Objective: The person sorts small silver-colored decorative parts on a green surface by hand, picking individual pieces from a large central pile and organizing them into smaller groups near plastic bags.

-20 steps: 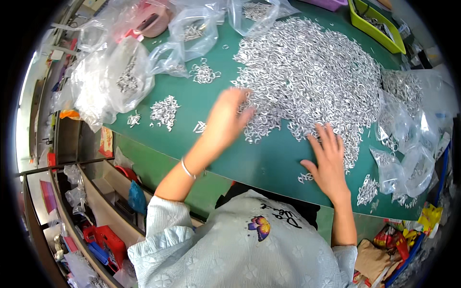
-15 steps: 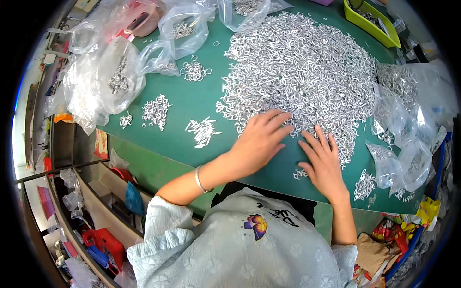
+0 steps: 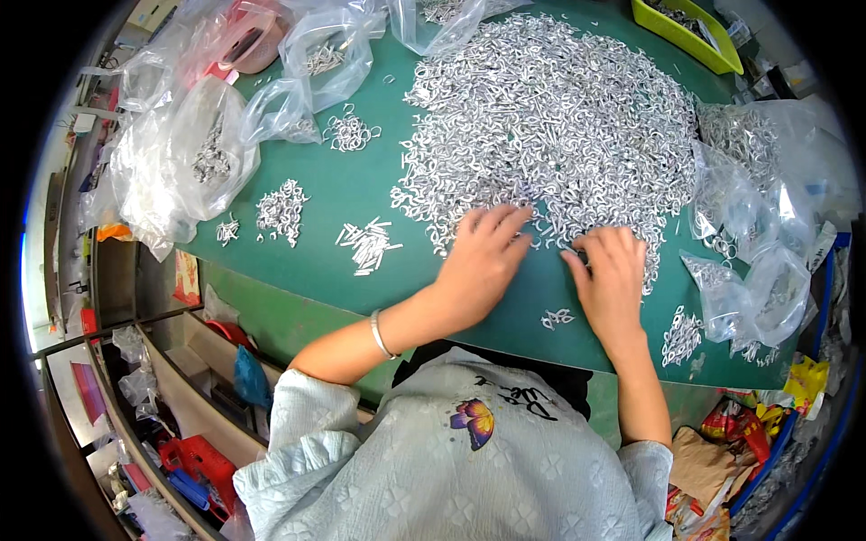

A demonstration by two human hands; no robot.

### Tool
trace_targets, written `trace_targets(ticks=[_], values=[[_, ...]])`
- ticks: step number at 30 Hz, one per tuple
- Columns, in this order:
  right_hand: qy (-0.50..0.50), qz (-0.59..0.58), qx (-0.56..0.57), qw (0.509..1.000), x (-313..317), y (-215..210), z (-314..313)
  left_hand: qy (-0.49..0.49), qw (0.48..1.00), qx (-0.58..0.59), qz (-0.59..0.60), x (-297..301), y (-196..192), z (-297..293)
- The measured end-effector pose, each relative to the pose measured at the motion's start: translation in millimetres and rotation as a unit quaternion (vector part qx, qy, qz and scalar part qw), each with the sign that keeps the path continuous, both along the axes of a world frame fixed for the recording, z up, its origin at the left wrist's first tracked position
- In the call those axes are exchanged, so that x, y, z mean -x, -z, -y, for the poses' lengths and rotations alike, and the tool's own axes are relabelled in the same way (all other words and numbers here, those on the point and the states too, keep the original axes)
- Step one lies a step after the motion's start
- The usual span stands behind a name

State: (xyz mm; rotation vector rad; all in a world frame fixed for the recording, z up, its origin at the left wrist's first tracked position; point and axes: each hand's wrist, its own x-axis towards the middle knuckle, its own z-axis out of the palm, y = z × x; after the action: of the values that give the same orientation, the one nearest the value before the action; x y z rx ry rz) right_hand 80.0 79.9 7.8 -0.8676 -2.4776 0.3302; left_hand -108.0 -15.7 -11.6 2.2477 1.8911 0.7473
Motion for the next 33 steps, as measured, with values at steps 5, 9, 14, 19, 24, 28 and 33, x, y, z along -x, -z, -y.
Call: trace_targets(ticks=[5,9,14,19,24,28,33], values=[[-0.011,0.107,-0.037,0.994,-2,8,5,-0.048,0.997,-0.005,-0.063,0,5,2],[-0.029,0.087,-0.033,0.995,-6,11,9,-0.020,1.000,-0.020,0.005,-4,-3,3],[-0.016,0.084,0.001,0.996,-7,7,6,-0.016,0.999,0.010,-0.039,-4,-1,-3],[-0.014,0.054,0.020,0.998,-14,-2,2,-0.010,1.000,0.015,0.017,-2,-9,7],[0.083,0.025,0.054,0.995,-55,-2,2,0.183,0.967,0.067,0.163,-41,-8,23],[0.057,0.109,0.082,0.989,-58,5,28,0.238,0.960,0.086,0.118,-61,5,36],[-0.037,0.113,0.156,0.981,-53,-2,44,0.252,0.954,0.078,0.139,-49,6,45]])
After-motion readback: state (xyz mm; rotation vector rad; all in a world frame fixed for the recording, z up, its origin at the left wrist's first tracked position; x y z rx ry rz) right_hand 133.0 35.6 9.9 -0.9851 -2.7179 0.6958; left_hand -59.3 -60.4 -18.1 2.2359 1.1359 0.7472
